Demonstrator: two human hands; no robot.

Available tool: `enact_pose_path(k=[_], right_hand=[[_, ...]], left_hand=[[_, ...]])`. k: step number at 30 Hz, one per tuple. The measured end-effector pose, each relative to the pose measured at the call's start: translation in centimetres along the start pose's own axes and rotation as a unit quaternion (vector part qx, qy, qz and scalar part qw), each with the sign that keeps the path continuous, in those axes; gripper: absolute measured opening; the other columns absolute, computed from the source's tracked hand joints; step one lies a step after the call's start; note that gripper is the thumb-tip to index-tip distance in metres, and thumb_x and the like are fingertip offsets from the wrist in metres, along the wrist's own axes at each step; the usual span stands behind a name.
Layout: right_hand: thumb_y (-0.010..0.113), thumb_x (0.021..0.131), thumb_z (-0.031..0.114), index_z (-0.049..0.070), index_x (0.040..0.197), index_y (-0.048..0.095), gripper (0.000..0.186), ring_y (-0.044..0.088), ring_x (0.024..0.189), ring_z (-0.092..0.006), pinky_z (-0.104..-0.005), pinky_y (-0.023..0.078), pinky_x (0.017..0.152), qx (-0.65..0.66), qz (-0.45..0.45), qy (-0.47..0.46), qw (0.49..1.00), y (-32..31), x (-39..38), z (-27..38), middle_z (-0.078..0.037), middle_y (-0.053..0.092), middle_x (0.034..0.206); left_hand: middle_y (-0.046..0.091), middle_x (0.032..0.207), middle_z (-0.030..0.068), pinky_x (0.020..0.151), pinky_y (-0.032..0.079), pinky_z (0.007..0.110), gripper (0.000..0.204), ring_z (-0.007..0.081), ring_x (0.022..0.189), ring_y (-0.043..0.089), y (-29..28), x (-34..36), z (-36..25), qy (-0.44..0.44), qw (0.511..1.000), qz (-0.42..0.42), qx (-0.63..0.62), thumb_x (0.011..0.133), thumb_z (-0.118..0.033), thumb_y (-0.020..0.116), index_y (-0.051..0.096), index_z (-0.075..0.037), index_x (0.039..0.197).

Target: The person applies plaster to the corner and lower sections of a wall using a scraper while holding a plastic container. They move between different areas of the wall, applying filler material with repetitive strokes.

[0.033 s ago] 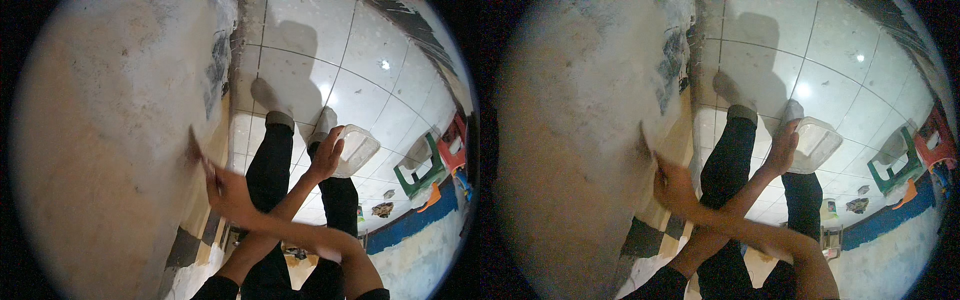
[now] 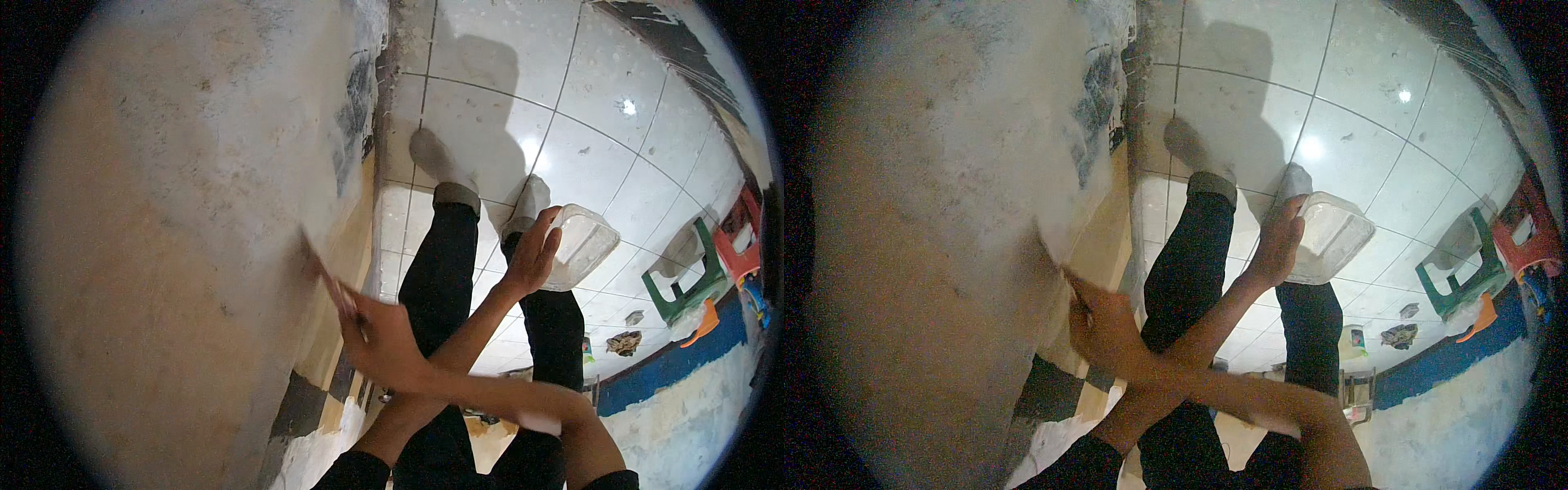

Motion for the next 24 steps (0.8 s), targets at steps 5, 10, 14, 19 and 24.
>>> enact_pose_path(k=[5,10,14,19,24], right_hand=[[0.05,0.087,0.012,-0.004,0.09,0.061,0.019,0.063,0.071,-0.0386,-0.0455,0.047,0.064,-0.051,-0.1,-0.028,0.993,-4.2,7.2,-3.8,-0.026,0.062,0.077],[0.057,0.073,0.006,-0.006,0.08,0.061,0.015,0.061,0.063,-0.0377,-0.0442,0.046,0.06,-0.079,-0.222,-0.051,0.971,-9.3,20.3,-5.0,-0.025,0.06,0.068],[0.054,0.073,0.003,-0.005,0.091,0.064,0.023,0.063,0.065,-0.0364,-0.0424,0.048,0.06,-0.196,-0.185,-0.142,0.953,-4.7,18.5,-2.6,-0.026,0.059,0.069],[0.047,0.079,-0.004,-0.003,0.12,0.056,0.042,0.066,0.079,-0.0376,-0.0394,0.052,0.071,-0.023,-0.016,-0.091,0.995,-3.6,5.4,3.3,-0.029,0.062,0.086],[0.046,0.09,0.001,-0.005,0.104,0.062,0.022,0.067,0.077,-0.0256,-0.0341,0.05,0.07,-0.079,-0.159,-0.128,0.976,-6.9,13.1,2.4,-0.022,0.066,0.09]], left_hand=[[0.048,0.127,0.0258,0.103,0.032,0.041,0.058,0.0378,0.122,0.045,-0.2,0.4,-0.3,-0.009,0.999,-0.003,-0.038,0.099,-0.045,0.028,0.037,0.002,0.131],[0.05,0.123,0.0273,0.103,0.032,0.043,0.063,0.0405,0.117,0.047,1.9,1.0,0.0,0.0,0.999,-0.001,-0.038,0.099,-0.049,0.025,0.041,0.004,0.129],[0.046,0.129,0.0258,0.104,0.031,0.042,0.054,0.0372,0.123,0.044,1.5,1.1,-0.1,-0.003,0.998,0.023,-0.05,0.1,-0.041,0.03,0.036,0.001,0.133],[0.047,0.128,0.0252,0.104,0.031,0.041,0.052,0.0357,0.122,0.045,-0.4,0.8,-0.4,-0.024,0.999,-0.002,-0.046,0.1,-0.039,0.032,0.037,0.002,0.132],[0.048,0.127,0.0238,0.104,0.032,0.04,0.054,0.0342,0.122,0.045,-1.5,0.8,-0.2,-0.041,0.998,-0.038,-0.028,0.1,-0.042,0.029,0.038,0.001,0.131]])
Point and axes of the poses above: each hand's wrist, its own x-axis towards the middle knuckle, its own y-axis out of the palm, z = x × y, the point moved 2 cm from there along x, towards the middle knuckle
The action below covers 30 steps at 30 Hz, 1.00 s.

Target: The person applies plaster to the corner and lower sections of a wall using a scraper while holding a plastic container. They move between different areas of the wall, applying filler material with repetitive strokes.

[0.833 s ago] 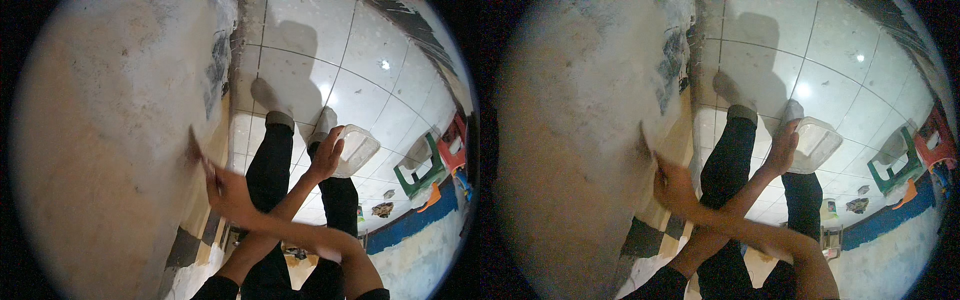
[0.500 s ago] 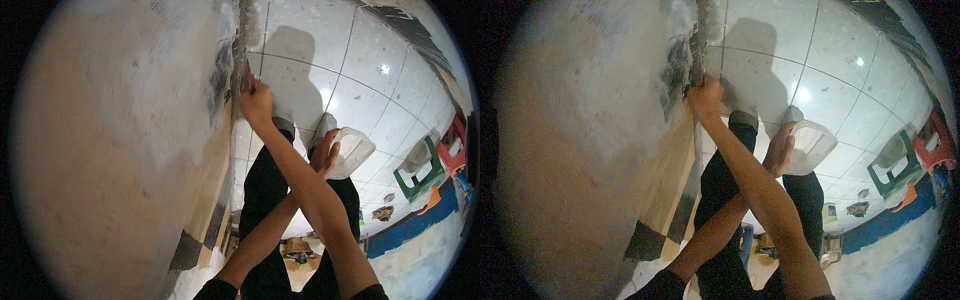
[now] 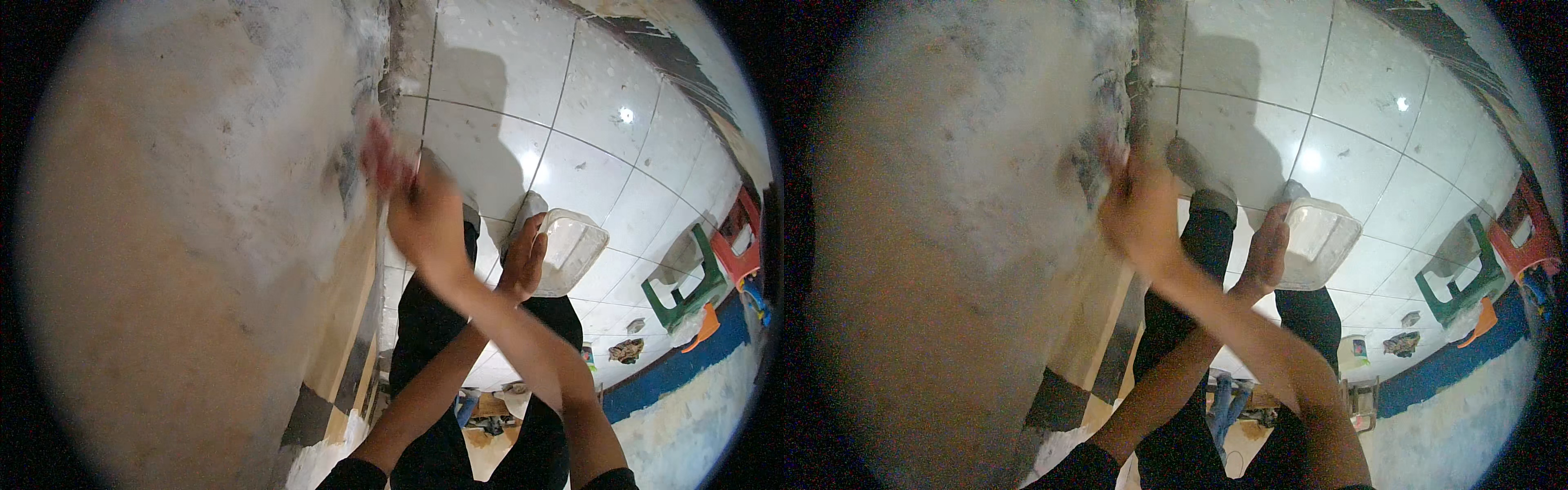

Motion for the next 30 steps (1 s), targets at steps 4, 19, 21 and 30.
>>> enact_pose_path(k=[4,19,21,30], right_hand=[[0.05,0.081,0.001,-0.007,0.092,0.063,0.019,0.063,0.064,-0.0378,-0.0426,0.047,0.06,-0.069,-0.1,-0.033,0.992,-0.6,8.0,-2.9,-0.031,0.058,0.072],[0.049,0.083,0.001,-0.005,0.082,0.055,0.009,0.056,0.072,-0.0481,-0.0496,0.044,0.062,-0.029,-0.074,-0.019,0.997,0.0,5.2,-5.0,-0.029,0.057,0.073],[0.053,0.075,0.002,-0.003,0.086,0.059,0.014,0.058,0.07,-0.0458,-0.0499,0.045,0.061,-0.069,-0.138,-0.044,0.987,-0.2,10.8,-8.9,-0.027,0.059,0.073],[0.052,0.082,-0.002,0.003,0.127,0.054,0.045,0.064,0.069,-0.039,-0.0395,0.051,0.063,0.033,0.06,-0.021,0.997,4.0,-5.7,-2.3,-0.027,0.062,0.081]], left_hand=[[0.051,0.124,0.0209,0.102,0.033,0.039,0.059,0.0327,0.118,0.048,3.1,0.7,-1.5,-0.005,1.0,-0.001,-0.028,0.099,-0.05,0.026,0.041,-0.002,0.13],[0.051,0.124,0.0222,0.101,0.034,0.039,0.058,0.0314,0.115,0.05,0.7,1.0,-0.2,0.01,0.996,-0.058,-0.064,0.1,-0.046,0.027,0.042,0.001,0.13],[0.05,0.127,0.0228,0.103,0.032,0.04,0.059,0.0325,0.119,0.049,2.6,0.9,-1.5,-0.001,0.996,-0.04,-0.079,0.1,-0.047,0.028,0.041,0.001,0.131],[0.051,0.122,0.0243,0.101,0.034,0.039,0.062,0.0317,0.116,0.049,-0.3,-0.1,1.5,-0.026,1.0,-0.015,-0.008,0.098,-0.051,0.028,0.04,0.0,0.131]])
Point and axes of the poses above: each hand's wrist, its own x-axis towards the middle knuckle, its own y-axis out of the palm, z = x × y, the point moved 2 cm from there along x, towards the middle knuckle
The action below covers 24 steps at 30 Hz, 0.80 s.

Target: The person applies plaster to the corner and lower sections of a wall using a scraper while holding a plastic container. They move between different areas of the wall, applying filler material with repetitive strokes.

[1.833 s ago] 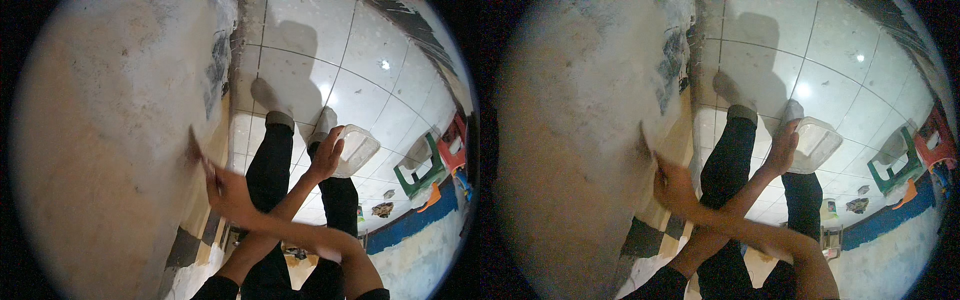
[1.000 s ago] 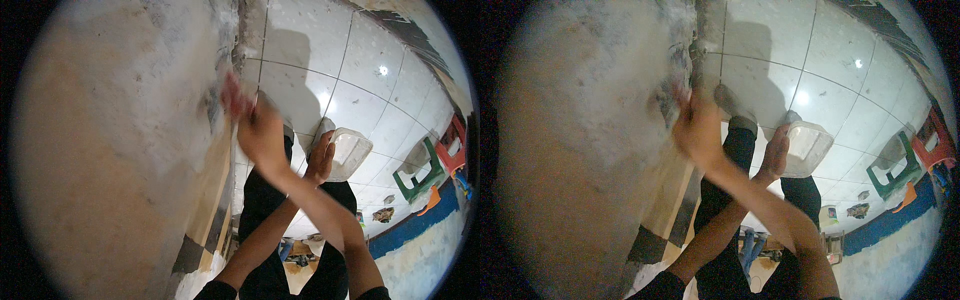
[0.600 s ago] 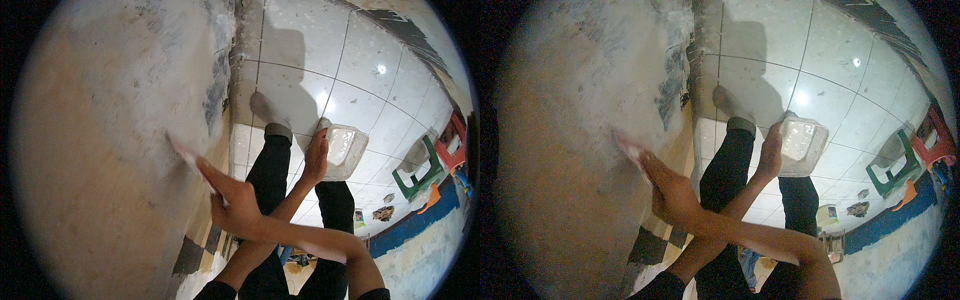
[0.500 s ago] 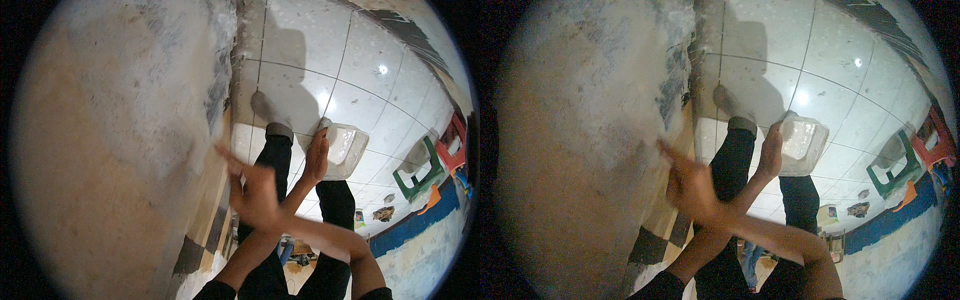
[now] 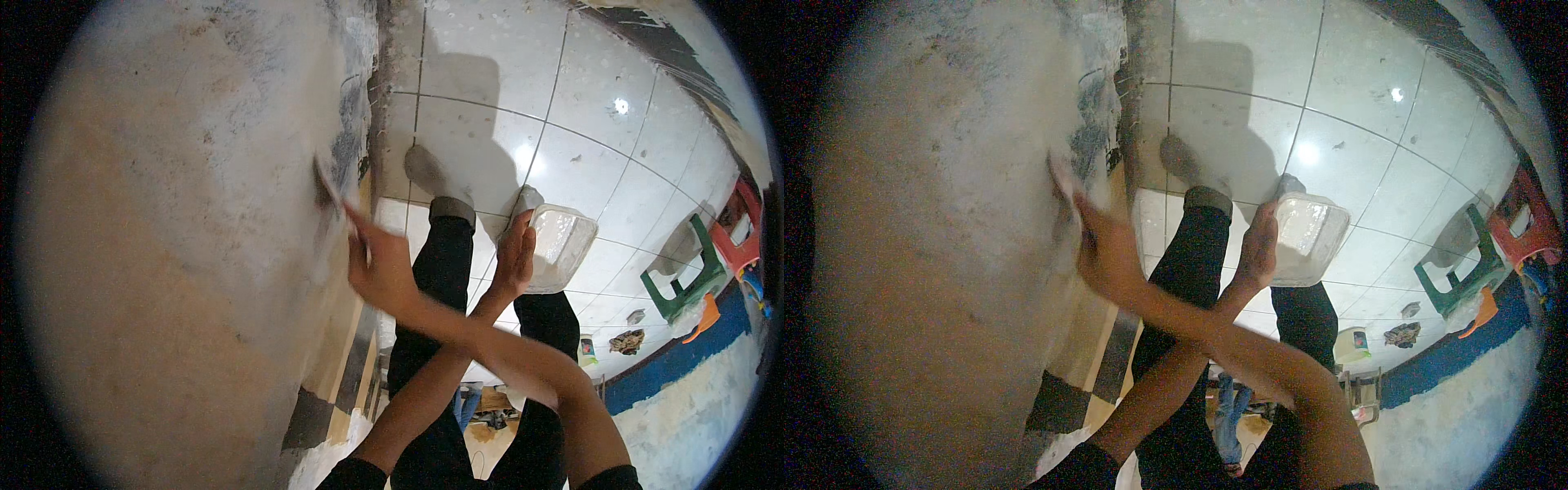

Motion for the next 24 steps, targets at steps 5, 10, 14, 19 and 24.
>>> enact_pose_path(k=[5,10,14,19,24], right_hand=[[0.05,0.085,-0.004,0.001,0.126,0.054,0.042,0.069,0.074,-0.0286,-0.0339,0.052,0.065,0.002,0.049,0.081,0.996,-3.6,-4.8,0.6,-0.027,0.064,0.086],[0.049,0.083,-0.004,-0.008,0.103,0.059,0.023,0.059,0.063,-0.0401,-0.0411,0.047,0.058,-0.029,-0.138,0.062,0.988,-1.3,3.3,-2.9,-0.027,0.06,0.074],[0.048,0.081,-0.004,-0.009,0.111,0.057,0.032,0.062,0.076,-0.0433,-0.0424,0.051,0.069,-0.028,-0.018,0.108,0.994,0.3,4.0,-0.3,-0.032,0.059,0.085],[0.049,0.083,-0.003,-0.007,0.102,0.06,0.022,0.06,0.064,-0.042,-0.0409,0.047,0.059,0.088,0.092,0.056,0.99,-3.0,-2.4,1.7,-0.029,0.058,0.075],[0.049,0.077,-0.003,-0.006,0.093,0.06,0.019,0.061,0.065,-0.0422,-0.0452,0.048,0.058,-0.081,-0.092,0.053,0.991,-5.4,3.7,-3.9,-0.029,0.058,0.072]], left_hand=[[0.053,0.116,0.0226,0.095,0.036,0.04,0.061,0.031,0.109,0.051,1.1,0.2,-1.8,0.045,0.998,-0.032,-0.015,0.099,-0.05,0.026,0.042,0.001,0.128],[0.052,0.118,0.0227,0.096,0.036,0.04,0.058,0.0313,0.11,0.051,0.5,0.3,-1.3,0.036,0.999,-0.019,-0.027,0.1,-0.047,0.026,0.042,0.001,0.127],[0.053,0.117,0.0226,0.095,0.037,0.041,0.059,0.0324,0.109,0.051,3.1,0.6,-1.3,0.031,0.999,0.001,-0.029,0.099,-0.048,0.026,0.042,0.002,0.127],[0.053,0.117,0.0228,0.096,0.037,0.04,0.059,0.0326,0.109,0.052,0.0,-0.2,-0.6,0.033,0.999,-0.042,-0.001,0.099,-0.048,0.027,0.042,0.002,0.128],[0.054,0.113,0.0227,0.094,0.037,0.039,0.058,0.0303,0.105,0.052,1.3,0.3,-1.1,0.055,0.997,-0.046,-0.037,0.1,-0.046,0.027,0.043,0.002,0.127]])
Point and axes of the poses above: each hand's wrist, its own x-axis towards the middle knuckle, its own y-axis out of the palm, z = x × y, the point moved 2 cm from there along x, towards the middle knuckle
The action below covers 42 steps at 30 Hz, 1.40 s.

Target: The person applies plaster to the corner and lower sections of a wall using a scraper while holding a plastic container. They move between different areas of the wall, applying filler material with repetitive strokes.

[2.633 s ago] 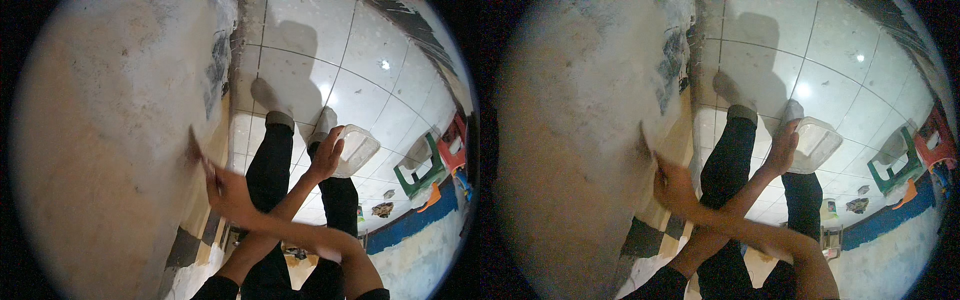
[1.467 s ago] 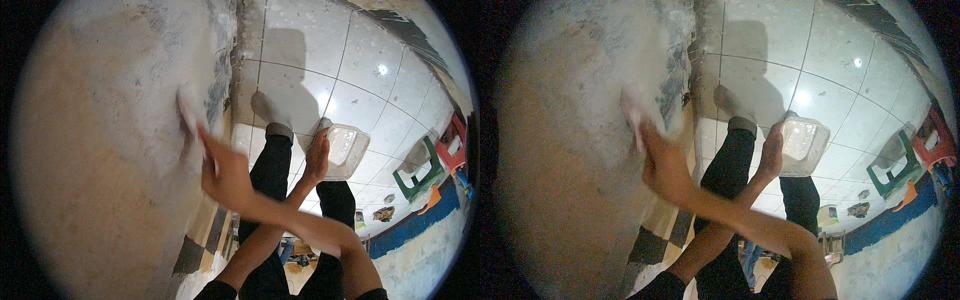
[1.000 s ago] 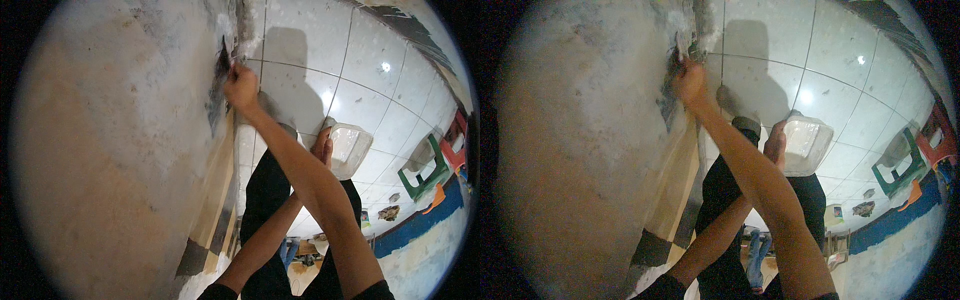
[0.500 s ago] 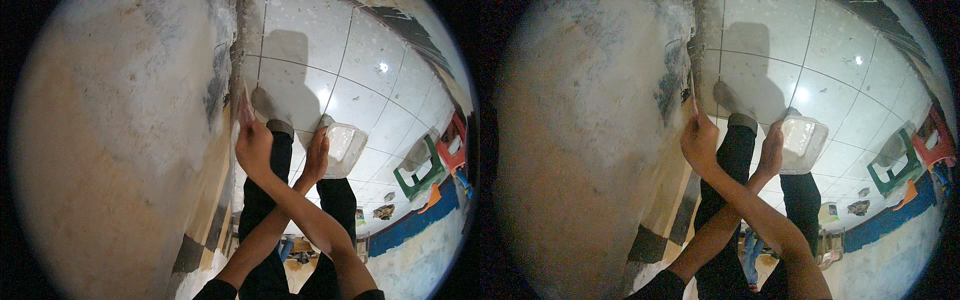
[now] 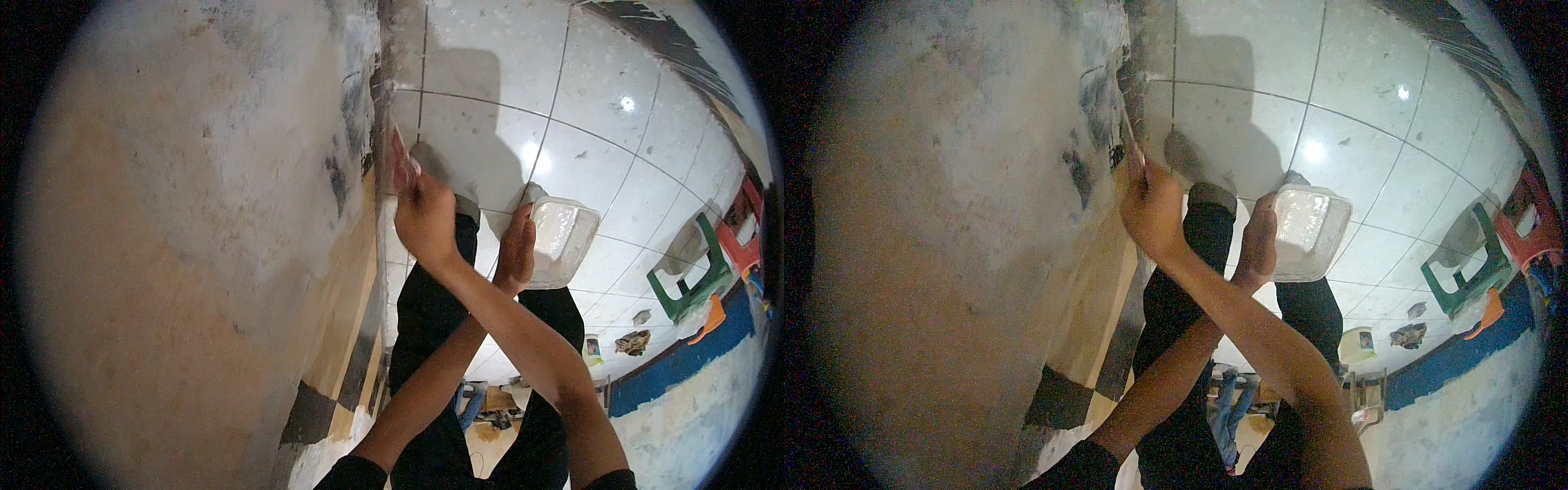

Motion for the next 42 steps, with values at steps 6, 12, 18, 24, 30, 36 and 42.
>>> enact_pose_path(k=[6,12,18,24,30,36,42], right_hand=[[0.049,0.077,-0.003,-0.007,0.122,0.053,0.045,0.061,0.07,-0.0432,-0.0421,0.047,0.06,0.039,0.052,0.001,0.998,3.9,-1.6,2.0,-0.032,0.056,0.075],[0.049,0.083,-0.006,0.001,0.121,0.058,0.04,0.069,0.084,-0.0307,-0.0365,0.054,0.073,0.113,0.183,0.057,0.975,-2.1,-11.7,9.3,-0.025,0.066,0.095],[0.054,0.078,0.003,-0.006,0.078,0.056,0.01,0.058,0.063,-0.0441,-0.0476,0.045,0.058,0.014,0.045,0.099,0.994,2.3,-3.1,-0.7,-0.028,0.055,0.065],[0.053,0.085,0.007,-0.007,0.079,0.058,0.016,0.055,0.057,-0.0389,-0.0424,0.043,0.056,0.015,0.023,0.066,0.997,6.0,-1.6,-5.9,-0.03,0.054,0.069],[0.046,0.083,-0.001,0.0,0.118,0.059,0.037,0.063,0.084,-0.0435,-0.044,0.051,0.075,0.112,0.253,0.181,0.944,2.4,-11.9,5.5,-0.031,0.061,0.086],[0.051,0.087,-0.001,0.0,0.109,0.062,0.025,0.068,0.09,-0.0313,-0.0368,0.052,0.077,0.117,0.175,0.108,0.972,-2.7,-11.8,7.1,-0.023,0.067,0.095],[0.053,0.082,0.003,-0.005,0.086,0.061,0.012,0.045,0.057,-0.0106,-0.0302,0.039,0.053,0.062,0.053,0.146,0.986,2.6,-2.4,-3.7,-0.003,0.055,0.062]], left_hand=[[0.053,0.115,0.0213,0.095,0.036,0.039,0.057,0.029,0.107,0.051,2.5,-0.2,0.2,-0.044,0.998,0.053,0.011,0.1,-0.045,0.027,0.042,0.002,0.128],[0.052,0.118,0.0226,0.097,0.036,0.04,0.06,0.0311,0.11,0.051,1.0,-0.4,-0.2,-0.027,0.999,0.032,0.023,0.1,-0.047,0.026,0.041,0.004,0.127],[0.051,0.119,0.0257,0.098,0.035,0.041,0.063,0.0361,0.112,0.05,-1.3,-0.2,0.4,-0.026,0.999,0.018,0.037,0.099,-0.05,0.025,0.04,0.004,0.129],[0.051,0.118,0.0261,0.096,0.037,0.041,0.064,0.0356,0.11,0.051,1.7,-0.1,0.9,-0.032,0.999,0.029,0.022,0.099,-0.05,0.025,0.04,0.004,0.129],[0.052,0.119,0.024,0.095,0.037,0.04,0.064,0.0335,0.11,0.052,-0.9,-1.3,0.9,-0.038,0.999,0.014,0.033,0.099,-0.051,0.026,0.04,0.003,0.129],[0.051,0.121,0.0251,0.099,0.035,0.04,0.065,0.0331,0.114,0.05,1.2,-1.0,0.9,-0.032,0.998,0.034,0.033,0.099,-0.052,0.026,0.04,0.004,0.129],[0.047,0.127,0.0275,0.103,0.032,0.041,0.069,0.0354,0.12,0.046,1.6,-1.1,1.6,-0.056,0.997,0.061,0.009,0.098,-0.053,0.025,0.038,0.006,0.131]])
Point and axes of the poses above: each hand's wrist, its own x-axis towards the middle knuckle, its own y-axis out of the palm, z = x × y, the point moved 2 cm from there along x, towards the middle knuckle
